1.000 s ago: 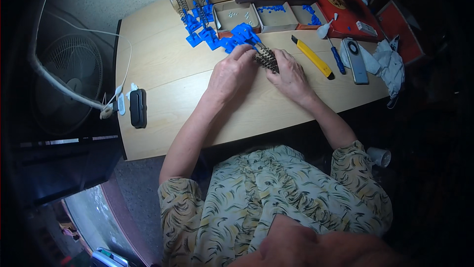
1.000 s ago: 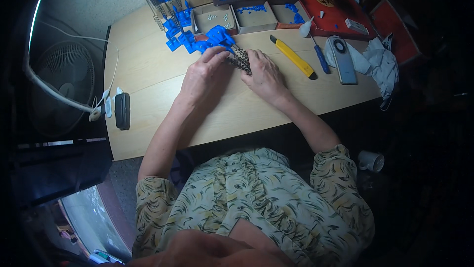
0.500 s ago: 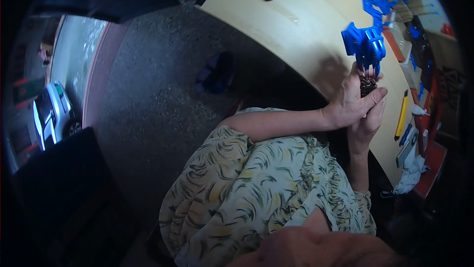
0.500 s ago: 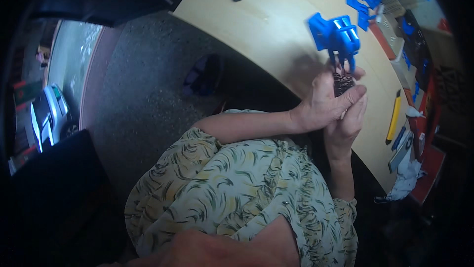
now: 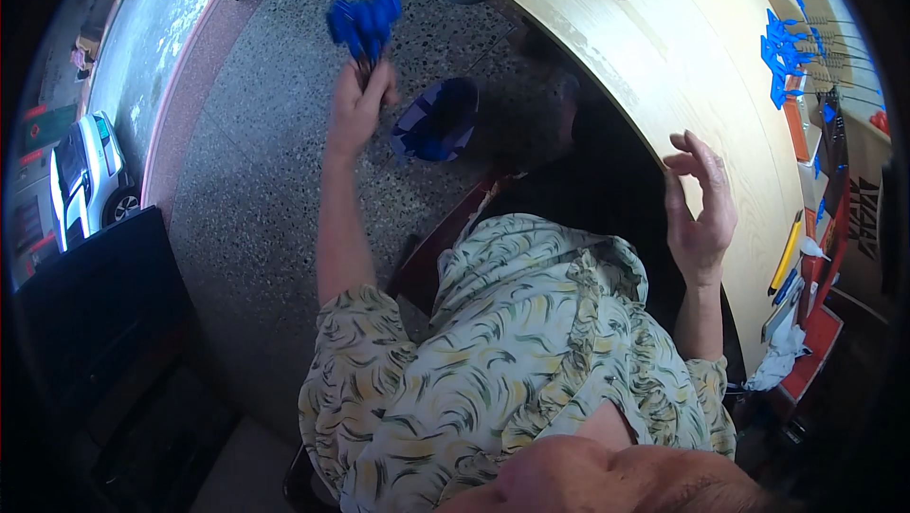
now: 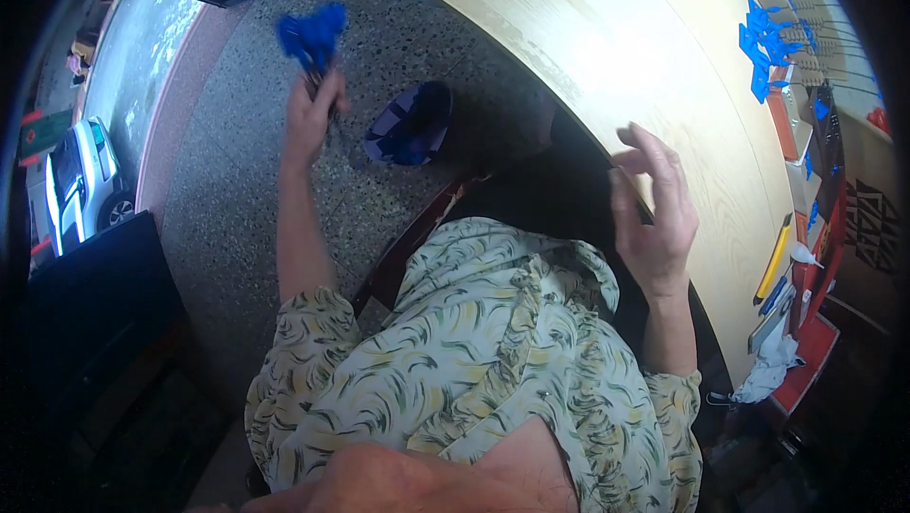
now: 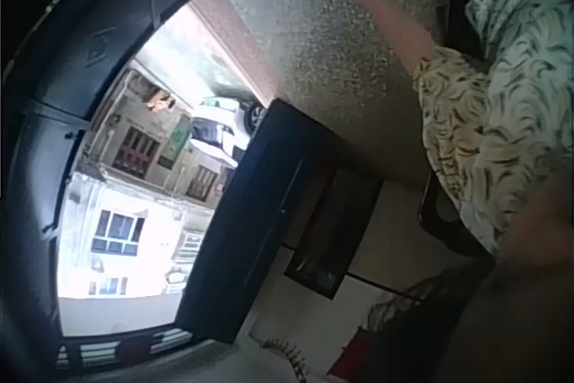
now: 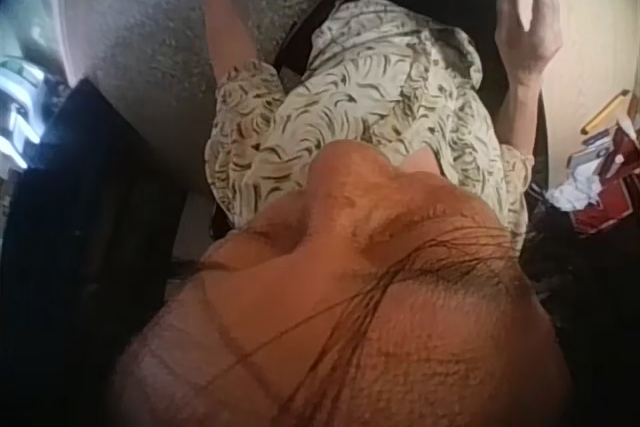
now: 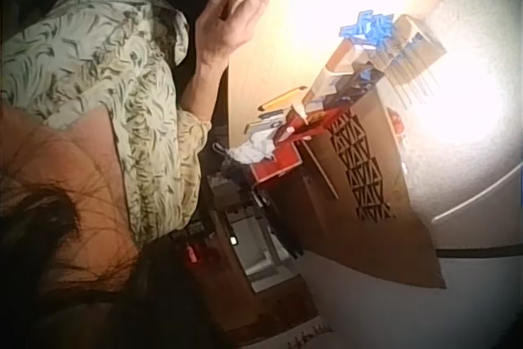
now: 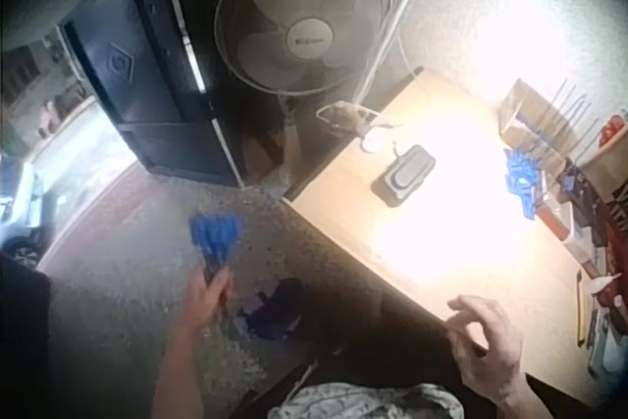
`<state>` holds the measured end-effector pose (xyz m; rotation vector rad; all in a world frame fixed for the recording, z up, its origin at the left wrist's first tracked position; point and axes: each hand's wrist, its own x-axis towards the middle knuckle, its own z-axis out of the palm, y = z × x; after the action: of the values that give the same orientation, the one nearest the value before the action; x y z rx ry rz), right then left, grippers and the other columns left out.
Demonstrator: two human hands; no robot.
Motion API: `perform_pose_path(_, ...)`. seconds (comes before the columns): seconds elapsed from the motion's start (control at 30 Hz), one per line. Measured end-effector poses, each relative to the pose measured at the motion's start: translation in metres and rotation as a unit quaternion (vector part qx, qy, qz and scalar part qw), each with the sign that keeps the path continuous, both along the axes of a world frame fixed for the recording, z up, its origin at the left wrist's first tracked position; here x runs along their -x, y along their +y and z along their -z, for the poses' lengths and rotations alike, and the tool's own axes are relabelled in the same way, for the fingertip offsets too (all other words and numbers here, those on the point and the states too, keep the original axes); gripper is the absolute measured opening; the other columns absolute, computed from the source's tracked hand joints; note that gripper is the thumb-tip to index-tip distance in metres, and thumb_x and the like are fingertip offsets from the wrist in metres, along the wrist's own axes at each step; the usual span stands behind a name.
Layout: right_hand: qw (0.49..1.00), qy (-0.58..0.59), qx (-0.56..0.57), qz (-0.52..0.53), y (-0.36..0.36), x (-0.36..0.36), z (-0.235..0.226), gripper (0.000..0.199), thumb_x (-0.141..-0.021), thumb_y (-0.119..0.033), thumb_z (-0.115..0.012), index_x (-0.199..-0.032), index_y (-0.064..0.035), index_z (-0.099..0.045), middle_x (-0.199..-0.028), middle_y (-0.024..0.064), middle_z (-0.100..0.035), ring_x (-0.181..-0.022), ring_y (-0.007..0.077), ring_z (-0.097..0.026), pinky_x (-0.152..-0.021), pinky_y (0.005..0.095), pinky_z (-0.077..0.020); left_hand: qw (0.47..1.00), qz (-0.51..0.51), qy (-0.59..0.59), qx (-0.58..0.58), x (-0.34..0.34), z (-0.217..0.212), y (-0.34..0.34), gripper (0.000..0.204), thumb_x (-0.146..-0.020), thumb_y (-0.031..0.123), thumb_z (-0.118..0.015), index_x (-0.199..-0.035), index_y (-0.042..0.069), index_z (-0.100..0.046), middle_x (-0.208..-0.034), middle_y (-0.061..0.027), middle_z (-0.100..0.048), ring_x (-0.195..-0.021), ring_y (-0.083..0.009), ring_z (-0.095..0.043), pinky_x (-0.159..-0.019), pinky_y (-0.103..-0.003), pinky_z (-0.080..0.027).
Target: The person assembles small blue plastic components and springs by hand at a workbench, applying adhesive from a bottle to join the parts.
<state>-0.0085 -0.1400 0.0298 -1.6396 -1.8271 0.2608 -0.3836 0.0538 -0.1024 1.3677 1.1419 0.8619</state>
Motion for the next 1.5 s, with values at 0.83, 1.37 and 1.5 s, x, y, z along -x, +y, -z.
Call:
perform_pose_path(0.83, 0.992, 0.046, 0.032, 0.113, -0.008, -0.019, 0.027, 0.030, -0.085, 0.010, -0.064, -0.114, 0.0053, -0.068, -0.102, 0.0185, -0.068, -0.090, 0.0260, -0.067, -0.081, 0.0341, -0.0535, 0.743, 0.526, 0.412, -0.031, 0.000, 0.423, -0.014, 0.034, -0.103, 0.029, -0.050, -0.110, 0.004, -0.070, -0.116, -0.0209, -0.072, -0.103, -0.0345, -0.070, -0.091, -0.046, -0.053)
perform_pose_path(1.37, 0.992, 0.058, 0.037, 0.103, -0.008, -0.019, 0.023, 0.030, -0.085, 0.012, -0.064, -0.115, 0.0072, -0.067, -0.100, 0.0200, -0.067, -0.089, 0.0273, -0.066, -0.079, 0.0339, -0.0535, 0.737, 0.441, 0.488, -0.155, -0.024, 0.433, 0.026, 0.037, -0.100, 0.026, -0.052, -0.131, 0.009, -0.060, -0.126, -0.0132, -0.065, -0.111, -0.0306, -0.064, -0.096, -0.043, -0.050)
perform_pose_path(1.5, 0.991, 0.029, 0.052, 0.122, -0.010, -0.018, 0.027, 0.031, -0.083, 0.011, -0.065, -0.114, 0.0072, -0.067, -0.101, 0.0209, -0.066, -0.087, 0.0273, -0.066, -0.078, 0.0339, -0.0536, 0.930, 0.144, 0.303, 0.148, -0.081, 0.435, 0.011, 0.064, -0.099, 0.045, -0.059, -0.151, 0.010, -0.048, -0.148, -0.0161, -0.056, -0.136, -0.0366, -0.053, -0.113, -0.046, -0.041)
